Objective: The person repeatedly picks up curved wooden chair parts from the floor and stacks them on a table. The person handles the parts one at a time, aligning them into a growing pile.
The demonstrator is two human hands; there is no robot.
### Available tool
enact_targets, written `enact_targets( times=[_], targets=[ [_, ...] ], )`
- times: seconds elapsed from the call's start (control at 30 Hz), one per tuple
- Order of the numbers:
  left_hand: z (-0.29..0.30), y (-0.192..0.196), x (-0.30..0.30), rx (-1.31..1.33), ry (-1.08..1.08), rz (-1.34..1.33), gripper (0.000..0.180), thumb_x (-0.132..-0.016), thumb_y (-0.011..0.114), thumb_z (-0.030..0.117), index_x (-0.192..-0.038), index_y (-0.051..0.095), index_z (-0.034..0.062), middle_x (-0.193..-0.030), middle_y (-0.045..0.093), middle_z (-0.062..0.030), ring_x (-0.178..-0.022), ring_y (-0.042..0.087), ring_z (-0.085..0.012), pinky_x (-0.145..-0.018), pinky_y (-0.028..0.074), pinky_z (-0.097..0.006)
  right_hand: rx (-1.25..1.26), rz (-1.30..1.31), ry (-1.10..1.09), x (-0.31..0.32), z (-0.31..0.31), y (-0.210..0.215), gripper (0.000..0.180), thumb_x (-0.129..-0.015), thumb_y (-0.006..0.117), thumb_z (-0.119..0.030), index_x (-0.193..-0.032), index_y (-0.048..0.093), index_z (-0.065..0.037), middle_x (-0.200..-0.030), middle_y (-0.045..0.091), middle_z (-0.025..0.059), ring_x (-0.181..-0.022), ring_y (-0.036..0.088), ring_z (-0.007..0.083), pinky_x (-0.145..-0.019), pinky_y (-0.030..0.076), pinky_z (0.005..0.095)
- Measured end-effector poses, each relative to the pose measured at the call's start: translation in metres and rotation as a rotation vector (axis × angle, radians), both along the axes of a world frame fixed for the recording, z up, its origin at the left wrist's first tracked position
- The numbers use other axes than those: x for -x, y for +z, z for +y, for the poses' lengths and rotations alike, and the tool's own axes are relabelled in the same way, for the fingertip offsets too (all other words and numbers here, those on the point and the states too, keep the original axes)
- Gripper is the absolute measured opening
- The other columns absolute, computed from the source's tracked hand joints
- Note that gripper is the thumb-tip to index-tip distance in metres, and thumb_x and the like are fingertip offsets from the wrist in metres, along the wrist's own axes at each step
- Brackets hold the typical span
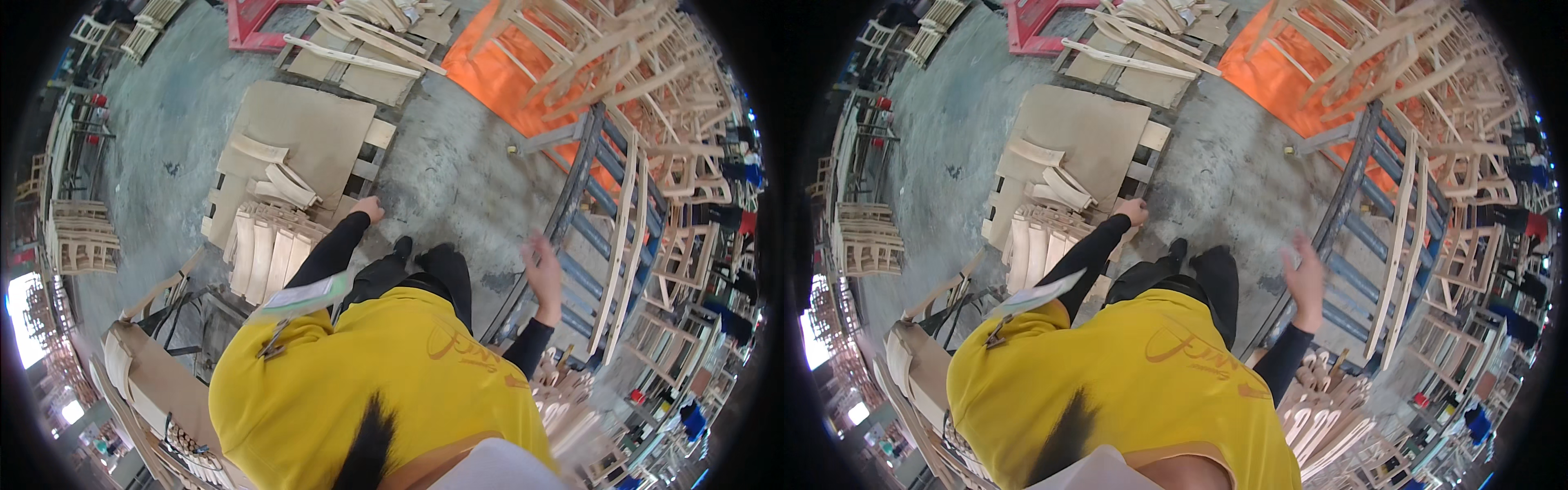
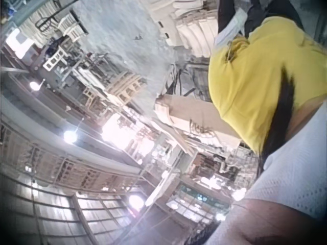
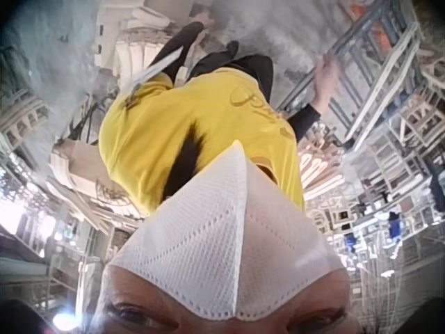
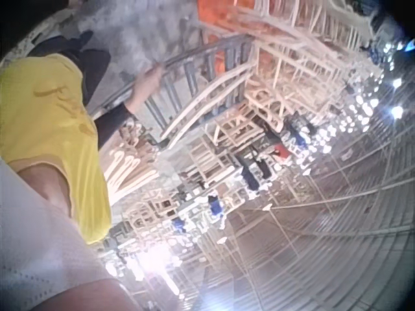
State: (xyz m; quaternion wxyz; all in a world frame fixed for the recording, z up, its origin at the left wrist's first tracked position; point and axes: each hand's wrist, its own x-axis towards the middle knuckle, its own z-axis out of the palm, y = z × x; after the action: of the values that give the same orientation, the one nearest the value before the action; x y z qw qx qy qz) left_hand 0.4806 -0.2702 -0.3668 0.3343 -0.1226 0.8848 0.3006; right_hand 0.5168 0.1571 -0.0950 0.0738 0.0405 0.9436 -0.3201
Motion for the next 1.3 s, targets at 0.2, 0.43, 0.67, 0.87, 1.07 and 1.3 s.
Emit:
enact_targets(
  times=[0.2, 0.43, 0.67, 0.87, 1.07, 1.3],
  targets=[
    [0.0, -0.022, -0.003, 0.064, 0.065, -0.108, 0.054, -0.081, 0.063, 0.03, -0.129, 0.059, 0.0047, -0.128, 0.061, -0.0214, -0.12, 0.057, -0.0358, -0.102, 0.046, -0.041, 0.024, -0.284, 0.253, 0.101, -0.038, -0.064, 0.053, -0.091, 0.064, -0.04, -0.134, 0.056, -0.01, -0.112, 0.069, 0.0183, -0.108, 0.066, 0.0317, -0.092, 0.05, 0.0395],
    [-0.047, -0.043, 0.079, 0.146, 0.186, -0.243, 0.059, -0.078, 0.064, 0.034, -0.127, 0.061, 0.0019, -0.128, 0.061, -0.0224, -0.121, 0.057, -0.0359, -0.104, 0.045, -0.041, -0.092, -0.353, 0.338, 0.264, -0.007, -0.098, 0.054, -0.091, 0.063, -0.042, -0.134, 0.056, -0.01, -0.113, 0.068, 0.0205, -0.108, 0.064, 0.0348, -0.091, 0.05, 0.0423],
    [-0.046, -0.029, 0.261, 0.072, 0.559, 0.128, 0.052, -0.082, 0.065, 0.032, -0.125, 0.061, 0.0039, -0.111, 0.067, -0.0187, -0.105, 0.064, -0.0319, -0.092, 0.05, -0.04, -0.228, -0.189, 0.51, 0.479, -0.007, -0.084, 0.051, -0.091, 0.063, -0.039, -0.13, 0.056, -0.007, -0.116, 0.066, 0.0193, -0.109, 0.062, 0.037, -0.091, 0.049, 0.0446],
    [-0.014, -0.007, 0.396, -0.064, 0.542, 0.047, 0.048, -0.081, 0.063, 0.031, -0.122, 0.063, 0.0065, -0.104, 0.07, -0.0188, -0.101, 0.067, -0.032, -0.09, 0.052, -0.04, -0.053, -0.095, 0.517, 0.625, -0.066, -0.08, 0.05, -0.093, 0.062, -0.034, -0.133, 0.054, -0.005, -0.116, 0.067, 0.0202, -0.111, 0.063, 0.0347, -0.094, 0.049, 0.0413],
    [-0.019, -0.065, 0.473, -0.014, 0.547, -0.176, 0.047, -0.077, 0.062, 0.035, -0.113, 0.069, 0.0063, -0.11, 0.069, -0.0206, -0.108, 0.065, -0.034, -0.095, 0.05, -0.041, -0.099, -0.404, 0.611, 0.698, -0.115, -0.138, 0.055, -0.088, 0.066, -0.036, -0.133, 0.054, -0.006, -0.114, 0.067, 0.019, -0.107, 0.064, 0.0354, -0.091, 0.05, 0.0445],
    [-0.044, -0.068, 0.597, -0.047, 0.705, -0.022, 0.041, -0.082, 0.062, 0.029, -0.113, 0.068, 0.0049, -0.107, 0.071, -0.0177, -0.105, 0.066, -0.032, -0.092, 0.052, -0.04, -0.124, -0.635, 0.865, 0.79, -0.16, -0.191, 0.06, -0.087, 0.065, -0.036, -0.137, 0.051, -0.007, -0.123, 0.062, 0.0225, -0.116, 0.059, 0.0377, -0.097, 0.048, 0.045]
  ],
)
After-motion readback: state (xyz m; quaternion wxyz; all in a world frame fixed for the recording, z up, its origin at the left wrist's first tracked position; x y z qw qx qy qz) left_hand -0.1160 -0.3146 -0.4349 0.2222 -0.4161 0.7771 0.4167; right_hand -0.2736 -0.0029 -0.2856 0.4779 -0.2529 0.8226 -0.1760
